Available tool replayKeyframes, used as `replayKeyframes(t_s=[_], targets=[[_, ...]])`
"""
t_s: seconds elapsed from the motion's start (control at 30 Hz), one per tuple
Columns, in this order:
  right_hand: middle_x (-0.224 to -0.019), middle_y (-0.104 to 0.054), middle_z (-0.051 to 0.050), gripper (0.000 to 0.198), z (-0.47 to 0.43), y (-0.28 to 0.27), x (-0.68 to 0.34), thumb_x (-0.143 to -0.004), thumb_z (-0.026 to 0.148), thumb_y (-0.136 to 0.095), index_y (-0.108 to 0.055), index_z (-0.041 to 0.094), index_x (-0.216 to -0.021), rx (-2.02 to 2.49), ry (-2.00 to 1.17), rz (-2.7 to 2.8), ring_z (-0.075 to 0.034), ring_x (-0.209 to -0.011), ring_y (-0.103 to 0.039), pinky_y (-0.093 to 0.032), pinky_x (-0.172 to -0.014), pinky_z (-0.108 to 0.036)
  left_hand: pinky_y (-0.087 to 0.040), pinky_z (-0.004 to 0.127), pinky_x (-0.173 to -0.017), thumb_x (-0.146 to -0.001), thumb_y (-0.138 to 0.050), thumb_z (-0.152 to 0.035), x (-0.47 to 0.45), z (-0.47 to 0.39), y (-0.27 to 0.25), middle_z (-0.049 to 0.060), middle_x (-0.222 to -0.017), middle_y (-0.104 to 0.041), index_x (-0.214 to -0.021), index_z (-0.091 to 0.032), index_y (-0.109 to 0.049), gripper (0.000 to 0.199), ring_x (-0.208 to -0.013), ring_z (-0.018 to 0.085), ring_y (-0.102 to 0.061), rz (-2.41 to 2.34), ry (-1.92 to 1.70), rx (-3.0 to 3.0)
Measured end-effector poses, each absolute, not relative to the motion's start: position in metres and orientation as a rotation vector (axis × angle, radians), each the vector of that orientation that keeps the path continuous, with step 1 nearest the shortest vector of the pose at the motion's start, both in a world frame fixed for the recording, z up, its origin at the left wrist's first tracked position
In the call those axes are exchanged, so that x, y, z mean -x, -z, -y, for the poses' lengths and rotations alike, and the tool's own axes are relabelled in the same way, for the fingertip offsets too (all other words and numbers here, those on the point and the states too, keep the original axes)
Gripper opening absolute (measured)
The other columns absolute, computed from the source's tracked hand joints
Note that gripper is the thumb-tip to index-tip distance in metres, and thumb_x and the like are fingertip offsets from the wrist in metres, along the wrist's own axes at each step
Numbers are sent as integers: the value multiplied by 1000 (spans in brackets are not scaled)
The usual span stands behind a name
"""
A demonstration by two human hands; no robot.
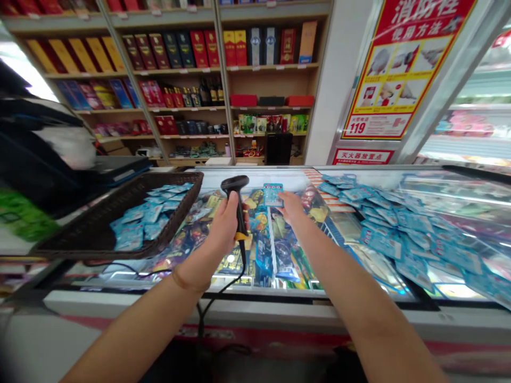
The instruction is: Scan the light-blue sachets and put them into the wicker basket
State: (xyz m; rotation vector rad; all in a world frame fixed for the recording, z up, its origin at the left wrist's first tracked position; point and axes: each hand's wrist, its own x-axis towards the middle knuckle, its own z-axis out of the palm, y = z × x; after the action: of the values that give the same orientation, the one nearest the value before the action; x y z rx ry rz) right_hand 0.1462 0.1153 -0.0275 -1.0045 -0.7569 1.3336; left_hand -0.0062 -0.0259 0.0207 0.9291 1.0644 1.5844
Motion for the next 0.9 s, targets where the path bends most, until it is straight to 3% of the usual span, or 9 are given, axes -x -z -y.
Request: replayKeyframes(t_s=[0.23, 0.5, 0.7, 0.9], targets=[[-57, -64, 4, 17, -106, -25, 4, -91, 4, -67, -62, 17, -80, 944, -1588, 946, -9, -51, -63, -55, -58, -18, -44, 19, -44, -94, -61, -62, 126, 37, -59, -4, -71, -59, -90, -22, -49, 42, -47, 8, -53, -1141, -2086, -690], [-64, -68, 2, 15, -84, -38, 129, -90, 4, -72, -63, 15, -86, 873, -1699, 1066, -11, -64, -70, -63, -76, -25, -46, 20, -45, -102, -53, -52, 202, 52, -52, -4, -68, -59, -89, -21, -50, 34, -47, 9, -54, -1269, -2180, -512], [-76, -72, 0, 17, -87, -25, 115, -89, 1, -69, -65, 17, -87, 856, -1672, 1056, -11, -77, -74, -62, -86, -26, -44, 20, -43, -102, -53, -53, 195, 52, -45, -3, -68, -58, -87, -20, -52, 36, -46, 9, -52, -1200, -2170, -474], [-74, -73, -1, 22, -99, -4, 36, -91, -1, -63, -69, 17, -79, 948, -1523, 1033, -10, -72, -72, -61, -92, -30, -42, 18, -41, -101, -54, -56, 136, 40, -40, -2, -66, -59, -84, -19, -53, 40, -44, 7, -51, -1042, -2011, -457]])
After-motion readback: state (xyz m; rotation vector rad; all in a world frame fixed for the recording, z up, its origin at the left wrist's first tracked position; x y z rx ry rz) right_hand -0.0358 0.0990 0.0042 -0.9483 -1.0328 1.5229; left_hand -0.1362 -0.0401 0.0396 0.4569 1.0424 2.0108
